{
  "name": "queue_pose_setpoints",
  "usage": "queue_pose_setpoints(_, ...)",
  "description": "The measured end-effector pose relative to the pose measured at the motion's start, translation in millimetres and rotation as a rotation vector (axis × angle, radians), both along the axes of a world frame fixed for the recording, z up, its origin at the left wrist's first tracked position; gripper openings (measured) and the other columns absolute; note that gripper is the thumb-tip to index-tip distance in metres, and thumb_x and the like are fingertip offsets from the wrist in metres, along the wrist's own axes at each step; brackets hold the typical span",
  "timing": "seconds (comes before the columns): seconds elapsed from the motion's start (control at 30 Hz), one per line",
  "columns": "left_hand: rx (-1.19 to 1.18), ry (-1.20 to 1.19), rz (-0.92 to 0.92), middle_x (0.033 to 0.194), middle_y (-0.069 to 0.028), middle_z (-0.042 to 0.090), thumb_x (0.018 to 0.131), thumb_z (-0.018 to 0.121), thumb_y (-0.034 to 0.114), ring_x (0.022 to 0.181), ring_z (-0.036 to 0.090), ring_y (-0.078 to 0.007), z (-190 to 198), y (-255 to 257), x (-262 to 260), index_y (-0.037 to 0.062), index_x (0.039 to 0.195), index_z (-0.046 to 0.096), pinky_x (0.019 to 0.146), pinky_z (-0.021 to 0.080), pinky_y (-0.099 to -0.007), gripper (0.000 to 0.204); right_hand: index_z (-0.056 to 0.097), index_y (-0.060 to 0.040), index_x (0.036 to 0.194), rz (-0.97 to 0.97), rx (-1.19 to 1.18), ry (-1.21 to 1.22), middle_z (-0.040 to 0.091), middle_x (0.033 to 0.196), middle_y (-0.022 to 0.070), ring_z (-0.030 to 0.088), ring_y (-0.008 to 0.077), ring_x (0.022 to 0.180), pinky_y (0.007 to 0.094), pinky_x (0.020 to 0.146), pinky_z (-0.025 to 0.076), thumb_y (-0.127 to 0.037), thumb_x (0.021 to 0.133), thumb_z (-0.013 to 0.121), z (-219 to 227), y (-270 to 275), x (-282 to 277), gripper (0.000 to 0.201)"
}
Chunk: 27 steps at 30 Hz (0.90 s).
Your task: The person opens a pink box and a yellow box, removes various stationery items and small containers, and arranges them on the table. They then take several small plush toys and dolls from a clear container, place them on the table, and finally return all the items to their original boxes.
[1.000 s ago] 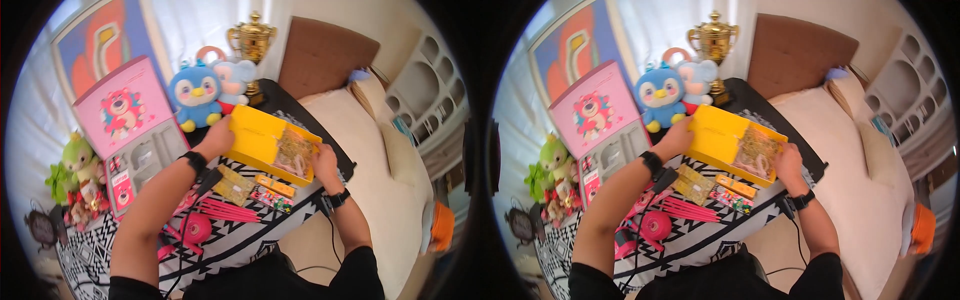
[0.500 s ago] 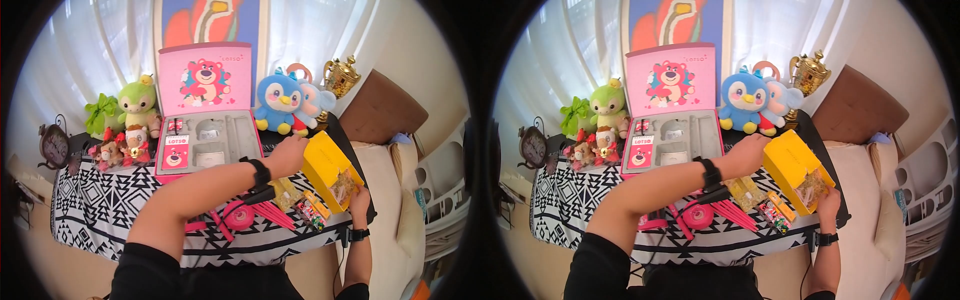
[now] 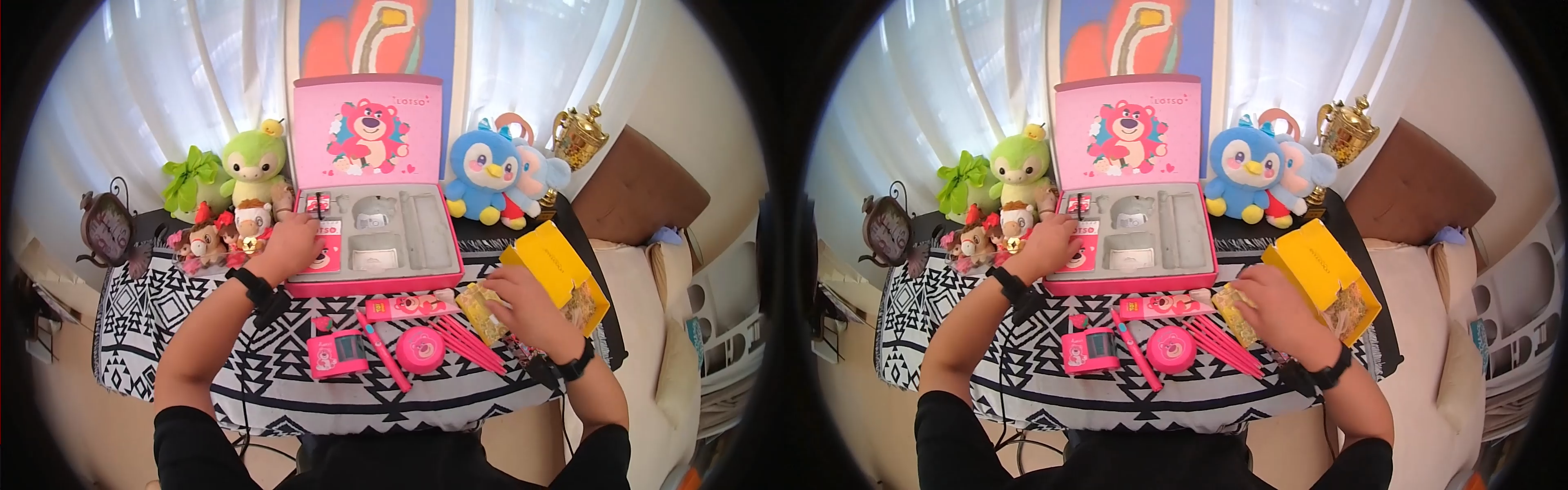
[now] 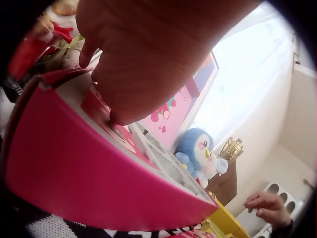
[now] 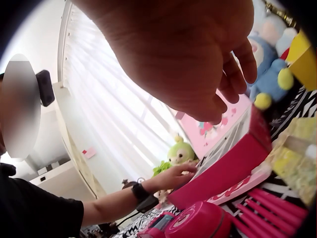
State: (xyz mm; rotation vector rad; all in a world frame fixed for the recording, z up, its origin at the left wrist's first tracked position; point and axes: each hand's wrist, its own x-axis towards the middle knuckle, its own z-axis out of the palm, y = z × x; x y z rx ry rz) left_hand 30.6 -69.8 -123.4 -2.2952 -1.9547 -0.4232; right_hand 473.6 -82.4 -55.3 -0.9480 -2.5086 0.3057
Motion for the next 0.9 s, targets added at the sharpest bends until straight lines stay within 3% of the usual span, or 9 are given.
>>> queue_pose_setpoints(0.07, 0.052, 0.057, -0.014, 0.105, -0.0174, 0.069, 0.086, 0.070, 0.032, 0.106, 0.063, -0.0363, -1, 4, 3, 0.0022, 0.095, 0.070, 0.087, 0.052, -0.0482, 0.031, 0.067, -0.0017, 0.115, 0.186, 0.068, -0.077, 0.062, 0.113, 0.0154, 0.060, 0.0353, 0.107, 0.0424, 0.094, 0.050, -0.009, 0.085, 0.073, -6, 15, -38, 0.032)
queue_pose_setpoints(0.2, -0.010, 0.142, -0.058, 0.101, -0.0177, 0.068, 0.088, 0.068, 0.042, 0.099, 0.063, -0.0358, 9, 14, 4, -0.0002, 0.094, 0.071, 0.087, 0.052, -0.0485, 0.042, 0.066, -0.0022, 0.118, 0.300, 0.031, -0.177, 0.062, 0.112, 0.0154, 0.060, 0.0359, 0.105, 0.0433, 0.093, 0.050, -0.011, 0.085, 0.072, -24, 50, -92, 0.034)
queue_pose_setpoints(0.27, -0.026, 0.108, -0.043, 0.101, -0.0184, 0.068, 0.088, 0.068, 0.044, 0.100, 0.063, -0.0361, 9, 21, 1, -0.0009, 0.096, 0.071, 0.088, 0.052, -0.0482, 0.045, 0.065, -0.0024, 0.120, 0.302, -0.050, -0.354, 0.062, 0.111, 0.0161, 0.060, 0.0356, 0.106, 0.0428, 0.093, 0.050, -0.011, 0.085, 0.072, -33, 65, -107, 0.037)
queue_pose_setpoints(0.47, -0.162, 0.091, 0.003, 0.104, -0.0228, 0.068, 0.088, 0.067, 0.052, 0.105, 0.064, -0.0386, 15, 33, 0, -0.0052, 0.104, 0.069, 0.092, 0.052, -0.0474, 0.059, 0.064, -0.0040, 0.123, 0.282, -0.281, -0.207, 0.064, 0.106, 0.0165, 0.064, 0.0350, 0.101, 0.0443, 0.089, 0.053, -0.006, 0.082, 0.075, -40, 76, -106, 0.043)
queue_pose_setpoints(0.63, -0.269, 0.042, 0.022, 0.102, -0.0242, 0.069, 0.092, 0.064, 0.052, 0.097, 0.067, -0.0398, 12, 48, -10, -0.0069, 0.104, 0.068, 0.090, 0.053, -0.0478, 0.060, 0.063, -0.0061, 0.126, 0.293, -0.276, -0.196, 0.065, 0.103, 0.0155, 0.064, 0.0350, 0.097, 0.0437, 0.086, 0.053, -0.002, 0.079, 0.077, -40, 75, -108, 0.049)
queue_pose_setpoints(0.7, -0.185, -0.194, -0.004, 0.093, -0.0213, 0.070, 0.092, 0.068, 0.048, 0.086, 0.068, -0.0390, 10, 50, -13, -0.0043, 0.099, 0.066, 0.081, 0.054, -0.0452, 0.053, 0.062, -0.0072, 0.128, 0.310, -0.264, -0.185, 0.065, 0.100, 0.0144, 0.064, 0.0346, 0.095, 0.0430, 0.084, 0.053, -0.002, 0.079, 0.078, -41, 76, -107, 0.052)
queue_pose_setpoints(0.73, -0.187, -0.195, 0.002, 0.093, -0.0213, 0.070, 0.092, 0.068, 0.048, 0.086, 0.068, -0.0390, 16, 47, -11, -0.0043, 0.099, 0.066, 0.081, 0.054, -0.0452, 0.053, 0.063, -0.0072, 0.128, 0.307, -0.274, -0.182, 0.065, 0.100, 0.0144, 0.064, 0.0346, 0.094, 0.0429, 0.083, 0.053, -0.002, 0.079, 0.078, -40, 75, -108, 0.052)
queue_pose_setpoints(0.83, -0.049, -0.313, -0.041, 0.083, -0.0213, 0.070, 0.091, 0.071, 0.047, 0.081, 0.070, -0.0361, 58, 24, -4, 0.0004, 0.090, 0.064, 0.071, 0.053, -0.0454, 0.047, 0.063, -0.0073, 0.129, 0.312, -0.295, -0.177, 0.065, 0.100, 0.0145, 0.064, 0.0344, 0.094, 0.0426, 0.082, 0.053, -0.001, 0.079, 0.078, -38, 76, -109, 0.052)
queue_pose_setpoints(0.9, -0.035, -0.580, -0.045, 0.075, -0.0169, 0.067, 0.089, 0.076, 0.043, 0.071, 0.066, -0.0296, 84, 1, -3, 0.0019, 0.091, 0.063, 0.064, 0.050, -0.0408, 0.043, 0.063, -0.0075, 0.129, 0.317, -0.319, -0.176, 0.065, 0.100, 0.0145, 0.064, 0.0342, 0.093, 0.0423, 0.082, 0.053, -0.001, 0.079, 0.077, -40, 75, -108, 0.052)
